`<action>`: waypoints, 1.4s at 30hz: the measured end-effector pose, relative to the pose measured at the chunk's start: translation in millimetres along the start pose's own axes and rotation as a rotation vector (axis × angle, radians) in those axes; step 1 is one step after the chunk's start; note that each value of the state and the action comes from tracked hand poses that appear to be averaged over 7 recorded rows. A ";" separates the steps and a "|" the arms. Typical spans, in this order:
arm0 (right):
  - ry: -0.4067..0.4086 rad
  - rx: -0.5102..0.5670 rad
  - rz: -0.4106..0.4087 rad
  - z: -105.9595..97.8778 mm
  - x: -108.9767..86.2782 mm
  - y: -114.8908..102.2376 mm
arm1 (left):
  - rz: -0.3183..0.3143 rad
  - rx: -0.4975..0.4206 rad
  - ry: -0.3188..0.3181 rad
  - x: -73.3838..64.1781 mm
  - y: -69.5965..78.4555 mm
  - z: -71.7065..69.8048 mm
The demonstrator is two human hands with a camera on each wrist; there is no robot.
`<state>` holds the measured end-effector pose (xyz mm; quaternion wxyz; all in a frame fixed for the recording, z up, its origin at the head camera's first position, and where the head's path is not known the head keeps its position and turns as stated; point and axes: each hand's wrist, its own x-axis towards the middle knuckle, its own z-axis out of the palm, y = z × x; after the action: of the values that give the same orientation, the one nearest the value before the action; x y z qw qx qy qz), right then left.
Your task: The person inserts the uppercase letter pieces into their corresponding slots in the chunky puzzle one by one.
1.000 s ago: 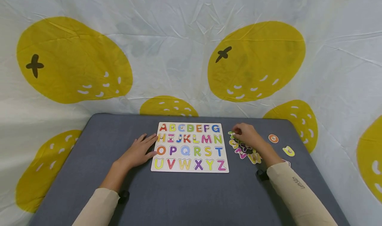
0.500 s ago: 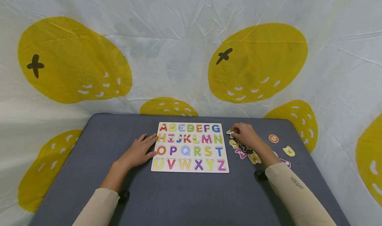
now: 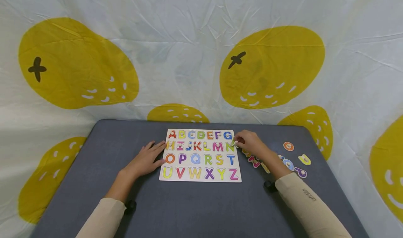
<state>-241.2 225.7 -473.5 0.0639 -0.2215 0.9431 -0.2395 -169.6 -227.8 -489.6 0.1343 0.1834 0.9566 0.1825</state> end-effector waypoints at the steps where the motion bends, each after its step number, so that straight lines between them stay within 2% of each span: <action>1: -0.002 -0.004 -0.010 1.7 0.7 -0.8 | -0.002 -0.001 -0.002 -0.3 -0.3 0.0; 11: -0.040 -0.029 -0.083 13.9 4.2 -14.8 | 0.014 0.009 0.017 -2.3 0.2 -0.6; 20: -0.049 -0.020 -0.111 17.1 5.2 -18.2 | 0.015 0.003 0.021 -2.6 1.8 -1.4; 32: -0.086 -0.001 -0.032 19.7 7.0 -17.7 | 0.010 0.005 0.016 -2.2 2.1 -2.4; 42: -0.033 0.016 -0.037 13.5 -1.7 -15.1 | 0.014 0.000 0.017 -2.4 2.4 -2.7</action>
<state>-230.7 208.9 -478.1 0.0767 -0.2421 0.9358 -0.2445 -167.6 -227.4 -485.8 0.1247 0.1884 0.9565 0.1848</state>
